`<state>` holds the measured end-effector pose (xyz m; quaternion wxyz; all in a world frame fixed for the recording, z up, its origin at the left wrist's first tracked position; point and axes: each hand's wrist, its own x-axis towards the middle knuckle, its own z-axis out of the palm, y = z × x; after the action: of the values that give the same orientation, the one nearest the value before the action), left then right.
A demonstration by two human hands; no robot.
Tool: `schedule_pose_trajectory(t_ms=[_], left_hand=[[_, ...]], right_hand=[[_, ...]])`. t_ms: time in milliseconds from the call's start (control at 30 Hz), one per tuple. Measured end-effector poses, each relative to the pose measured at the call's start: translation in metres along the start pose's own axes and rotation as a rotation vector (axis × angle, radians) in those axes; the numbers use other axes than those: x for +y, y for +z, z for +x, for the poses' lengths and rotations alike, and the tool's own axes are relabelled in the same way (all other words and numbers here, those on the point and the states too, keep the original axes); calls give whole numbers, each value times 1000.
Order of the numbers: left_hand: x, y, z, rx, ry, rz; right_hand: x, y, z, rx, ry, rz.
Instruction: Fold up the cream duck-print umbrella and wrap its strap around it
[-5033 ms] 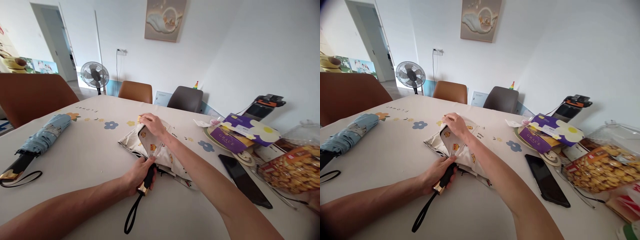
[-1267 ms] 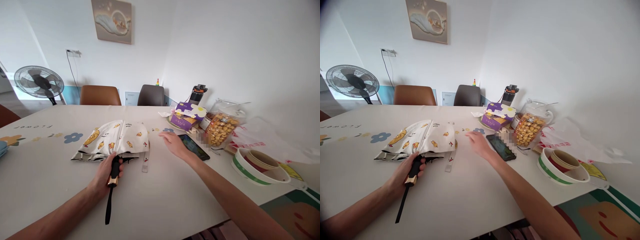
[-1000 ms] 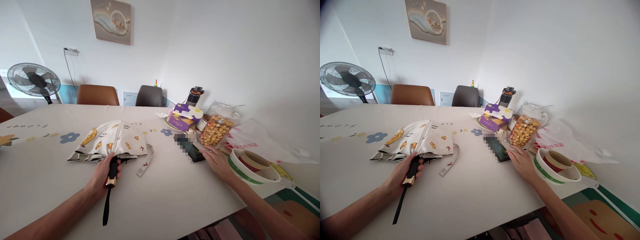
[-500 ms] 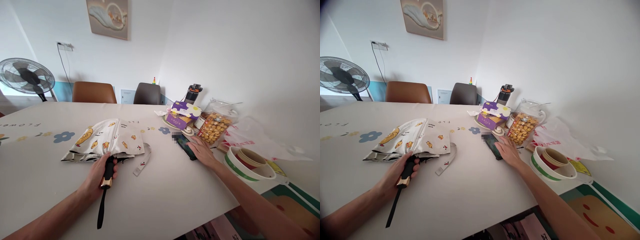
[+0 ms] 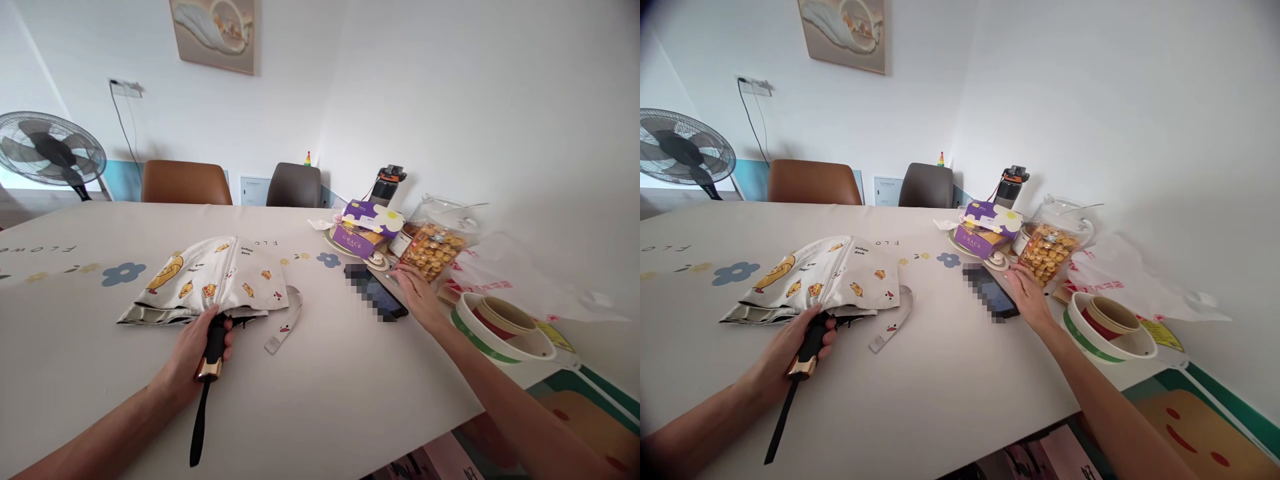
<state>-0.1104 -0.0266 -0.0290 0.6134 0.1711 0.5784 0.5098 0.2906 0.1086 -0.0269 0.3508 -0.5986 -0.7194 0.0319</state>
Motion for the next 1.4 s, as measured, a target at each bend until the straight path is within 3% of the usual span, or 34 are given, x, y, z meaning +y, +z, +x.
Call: schedule_pose_trajectory(t_ms=[100,333,867,1133,1400], left_hand=[[0,-1,0,-8,-1,7],[-2,-3,0,-16,14,19],[-1,-1,0,-6,22,18],[0,-1,1,-2,7,20],[0,-2,0,-6,7,17]], right_hand=[[6,-2,-12,-10,36,14],[18,8,-25,-55,-59,-74],[31,18,-25,-89,-149,-214],[42,19,-22,29,-104,-126],[37,21,-24,-27,-42,-221]])
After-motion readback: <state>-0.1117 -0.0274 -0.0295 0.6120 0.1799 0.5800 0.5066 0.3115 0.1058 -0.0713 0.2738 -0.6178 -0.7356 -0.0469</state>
